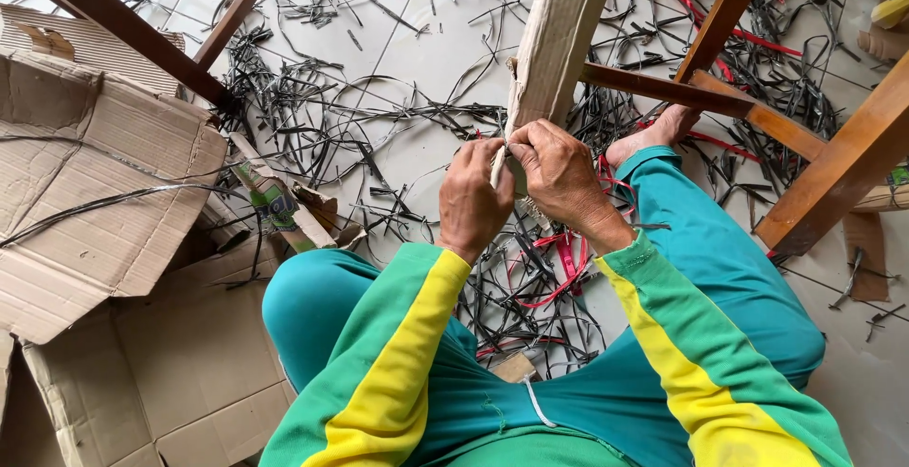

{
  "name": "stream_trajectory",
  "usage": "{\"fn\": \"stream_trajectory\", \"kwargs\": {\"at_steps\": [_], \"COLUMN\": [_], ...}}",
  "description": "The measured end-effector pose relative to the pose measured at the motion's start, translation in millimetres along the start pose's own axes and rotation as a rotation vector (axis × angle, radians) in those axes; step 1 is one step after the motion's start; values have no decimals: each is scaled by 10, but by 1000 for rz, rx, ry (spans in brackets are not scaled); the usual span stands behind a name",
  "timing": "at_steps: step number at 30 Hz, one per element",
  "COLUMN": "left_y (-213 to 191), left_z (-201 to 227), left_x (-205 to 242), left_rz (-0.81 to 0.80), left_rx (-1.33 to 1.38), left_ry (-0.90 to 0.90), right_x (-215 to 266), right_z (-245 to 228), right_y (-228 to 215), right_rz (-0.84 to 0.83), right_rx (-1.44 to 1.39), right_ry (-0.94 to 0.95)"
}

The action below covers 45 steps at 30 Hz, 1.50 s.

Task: The person sits on the floor and wraps thin black strips around a vertical furniture leg that is already covered in a light-colored material. They repeatedly loop and tuck the strips by hand to secure the covering, occasionally adjusting the bundle and picking up new strips from the floor.

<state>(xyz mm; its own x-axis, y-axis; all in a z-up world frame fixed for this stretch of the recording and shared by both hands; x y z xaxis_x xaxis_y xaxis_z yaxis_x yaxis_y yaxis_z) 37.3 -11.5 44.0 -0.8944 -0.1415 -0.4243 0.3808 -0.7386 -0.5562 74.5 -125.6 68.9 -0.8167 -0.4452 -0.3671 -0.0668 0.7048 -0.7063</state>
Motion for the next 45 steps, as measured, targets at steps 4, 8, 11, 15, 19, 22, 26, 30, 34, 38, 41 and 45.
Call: {"fn": "stream_trajectory", "kwargs": {"at_steps": [4, 8, 11, 15, 19, 22, 26, 30, 34, 38, 41, 45], "left_y": [51, 43, 9, -91, -113, -120, -42, -16, 188, 385, 539, 995], "left_z": [3, 80, 53, 127, 84, -23, -254, -490, -765, -700, -628, -794], "left_x": [59, 35, -12, -88, -115, -111, -77, -143, -128, -5, 34, 143], "left_rz": [114, 130, 103, 22, 0, -25, -105, -131, -162, -150, -112, -102], "left_rx": [-295, -391, -280, -127, -152, -177, -192, -32, 361, 1009, 1394, 1673], "left_ry": [108, 206, 171, 127, 105, 45, -88, -247, -474, -812, -1007, -1236], "right_x": [-3, -16, -11, 5, 29, 83, 275, 319, 336, 314, 231, 15], "right_z": [-9, 27, 26, 28, 26, 67, 165, 165, 286, 125, -156, -246], "right_y": [-9, -14, -22, -17, 6, -23, -34, -109, -117, -96, -79, -33], "right_rz": [-4, 0, -7, 13, 48, 72, 79, 132, 178, 214, 230, 190], "right_rx": [-27, -56, -61, -61, -31, 152, 329, 306, -25, -31, -67, -724], "right_ry": [14, 22, 16, -13, -40, -75, -59, -12, 50, -58, -152, 155]}}
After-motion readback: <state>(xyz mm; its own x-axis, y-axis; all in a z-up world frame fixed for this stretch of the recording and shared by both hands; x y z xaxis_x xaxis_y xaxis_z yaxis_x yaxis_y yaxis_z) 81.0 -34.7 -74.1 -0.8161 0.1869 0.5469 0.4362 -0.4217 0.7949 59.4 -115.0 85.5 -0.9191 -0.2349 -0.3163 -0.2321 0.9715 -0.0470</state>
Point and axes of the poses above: each hand's wrist, its own x-axis away from the middle knuckle, its own y-axis out of the palm, z = x × y, the point moved 10 cm from there along -x, towards the middle knuckle, and after that the axes turned 5 degrees about -y, right-handed, at the moved point
